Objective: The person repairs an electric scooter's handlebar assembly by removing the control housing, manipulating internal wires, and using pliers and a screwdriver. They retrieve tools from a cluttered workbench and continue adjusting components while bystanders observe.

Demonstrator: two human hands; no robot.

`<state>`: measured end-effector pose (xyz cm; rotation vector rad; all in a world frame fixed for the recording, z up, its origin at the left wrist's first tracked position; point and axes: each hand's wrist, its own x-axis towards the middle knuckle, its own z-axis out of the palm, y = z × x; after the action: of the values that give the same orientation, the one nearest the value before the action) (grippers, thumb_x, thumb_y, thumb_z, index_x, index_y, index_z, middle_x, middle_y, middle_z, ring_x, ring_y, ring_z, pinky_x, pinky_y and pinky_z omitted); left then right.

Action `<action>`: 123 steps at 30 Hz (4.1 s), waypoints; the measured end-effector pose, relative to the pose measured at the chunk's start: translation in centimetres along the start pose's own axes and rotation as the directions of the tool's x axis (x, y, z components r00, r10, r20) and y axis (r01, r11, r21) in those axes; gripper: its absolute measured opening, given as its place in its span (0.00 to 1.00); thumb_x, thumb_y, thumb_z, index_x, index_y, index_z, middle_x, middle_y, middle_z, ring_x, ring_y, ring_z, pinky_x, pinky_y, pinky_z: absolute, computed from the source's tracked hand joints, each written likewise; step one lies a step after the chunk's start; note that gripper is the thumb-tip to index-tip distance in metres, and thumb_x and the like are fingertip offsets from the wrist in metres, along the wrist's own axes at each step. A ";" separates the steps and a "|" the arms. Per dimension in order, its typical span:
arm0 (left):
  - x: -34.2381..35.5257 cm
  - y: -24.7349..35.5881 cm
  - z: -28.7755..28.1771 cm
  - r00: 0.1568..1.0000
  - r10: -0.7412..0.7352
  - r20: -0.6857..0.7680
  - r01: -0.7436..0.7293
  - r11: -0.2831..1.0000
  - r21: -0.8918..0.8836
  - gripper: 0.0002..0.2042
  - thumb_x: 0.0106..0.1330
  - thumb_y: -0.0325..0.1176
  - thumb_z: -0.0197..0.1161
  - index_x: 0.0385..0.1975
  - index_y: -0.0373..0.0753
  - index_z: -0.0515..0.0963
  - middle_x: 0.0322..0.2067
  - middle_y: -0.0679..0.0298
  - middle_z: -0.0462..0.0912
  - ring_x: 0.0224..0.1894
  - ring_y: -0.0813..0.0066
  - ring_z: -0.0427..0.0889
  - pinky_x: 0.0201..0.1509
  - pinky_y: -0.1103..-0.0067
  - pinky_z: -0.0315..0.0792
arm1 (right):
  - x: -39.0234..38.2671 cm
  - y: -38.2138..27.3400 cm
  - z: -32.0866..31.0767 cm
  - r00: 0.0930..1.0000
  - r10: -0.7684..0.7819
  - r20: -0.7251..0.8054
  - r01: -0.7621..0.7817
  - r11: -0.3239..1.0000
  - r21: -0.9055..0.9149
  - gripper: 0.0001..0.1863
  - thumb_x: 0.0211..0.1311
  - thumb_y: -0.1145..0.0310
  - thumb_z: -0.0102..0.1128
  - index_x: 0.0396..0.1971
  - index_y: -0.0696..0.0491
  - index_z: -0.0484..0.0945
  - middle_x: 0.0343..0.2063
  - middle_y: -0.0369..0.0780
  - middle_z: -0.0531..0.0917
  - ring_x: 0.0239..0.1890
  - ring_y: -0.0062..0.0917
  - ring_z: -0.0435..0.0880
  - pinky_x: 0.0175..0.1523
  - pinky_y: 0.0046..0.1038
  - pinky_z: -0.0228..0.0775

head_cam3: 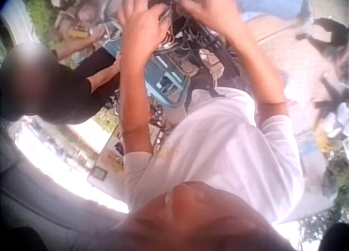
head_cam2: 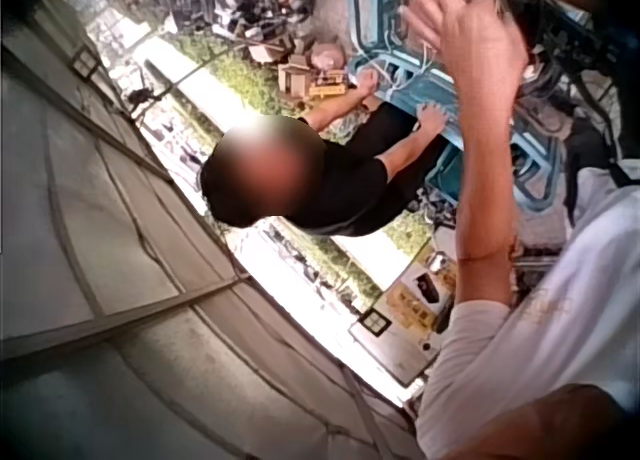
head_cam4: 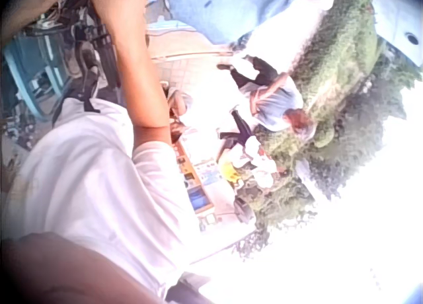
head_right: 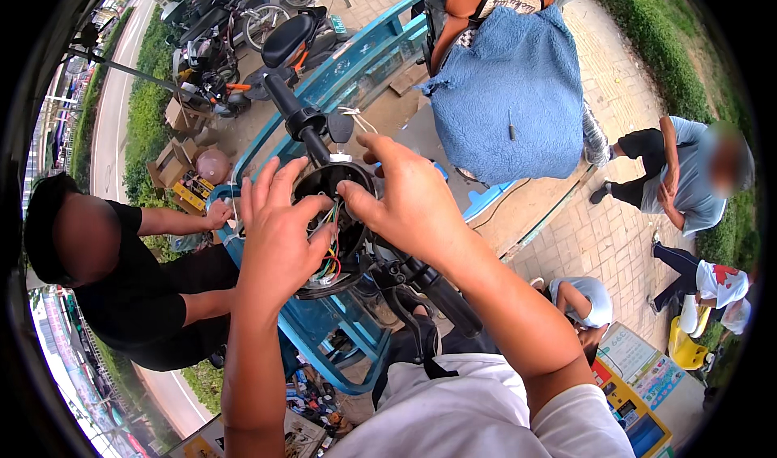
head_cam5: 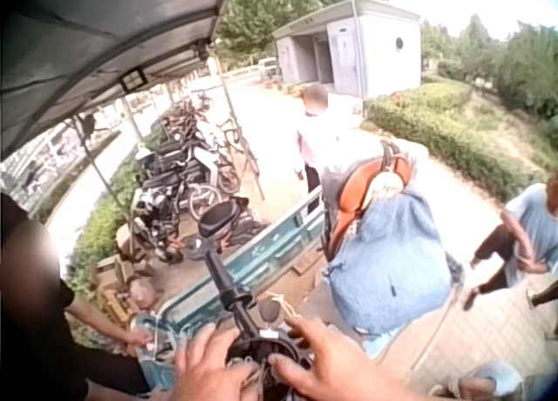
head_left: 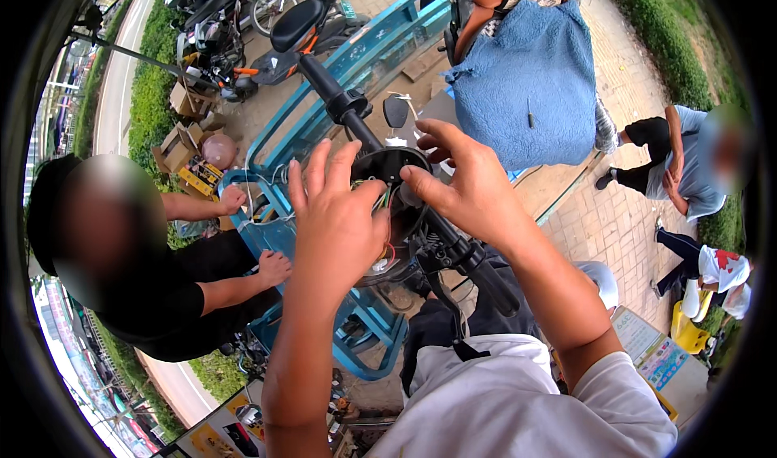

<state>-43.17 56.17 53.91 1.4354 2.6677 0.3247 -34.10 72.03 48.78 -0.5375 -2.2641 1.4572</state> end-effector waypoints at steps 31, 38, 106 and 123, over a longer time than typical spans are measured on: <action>2.4 -1.0 2.1 0.992 -0.120 0.035 0.122 0.864 -0.488 0.22 0.60 0.31 0.67 0.53 0.31 0.72 0.46 0.54 0.78 0.52 0.60 0.78 0.56 0.73 0.69 | 8.2 1.0 0.6 0.933 0.260 0.249 -0.286 0.955 0.075 0.32 0.47 0.47 0.69 0.28 0.69 0.79 0.23 0.48 0.82 0.28 0.32 0.82 0.37 0.34 0.74; 2.9 -1.7 2.8 0.991 -0.121 0.059 0.134 0.838 -0.528 0.22 0.58 0.31 0.68 0.52 0.30 0.73 0.46 0.53 0.79 0.50 0.60 0.78 0.56 0.72 0.69 | 9.1 0.3 -0.1 0.889 0.326 0.322 -0.376 0.921 0.105 0.29 0.48 0.52 0.64 0.30 0.69 0.77 0.24 0.46 0.80 0.28 0.28 0.79 0.33 0.31 0.71; 1.0 -2.1 3.3 0.990 -0.134 0.047 0.139 0.838 -0.528 0.20 0.57 0.31 0.64 0.50 0.32 0.76 0.26 0.60 0.81 0.38 0.60 0.78 0.43 0.66 0.72 | -12.1 -5.4 3.2 0.831 0.527 0.178 -0.554 0.760 0.339 0.17 0.66 0.70 0.56 0.49 0.66 0.72 0.24 0.38 0.83 0.21 0.15 0.77 0.25 0.22 0.70; 0.8 -4.5 4.5 0.999 -0.001 -0.046 -0.022 0.866 -0.499 0.18 0.61 0.36 0.60 0.49 0.35 0.78 0.33 0.49 0.84 0.39 0.49 0.82 0.44 0.62 0.75 | -11.2 -5.4 8.4 0.838 0.462 -0.290 -0.471 0.881 0.043 0.16 0.63 0.65 0.56 0.37 0.66 0.77 0.24 0.50 0.84 0.28 0.35 0.84 0.35 0.33 0.73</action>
<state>-46.40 55.06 48.49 1.2791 2.3466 0.9774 -29.53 57.75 49.18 -1.3023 -1.9996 1.4324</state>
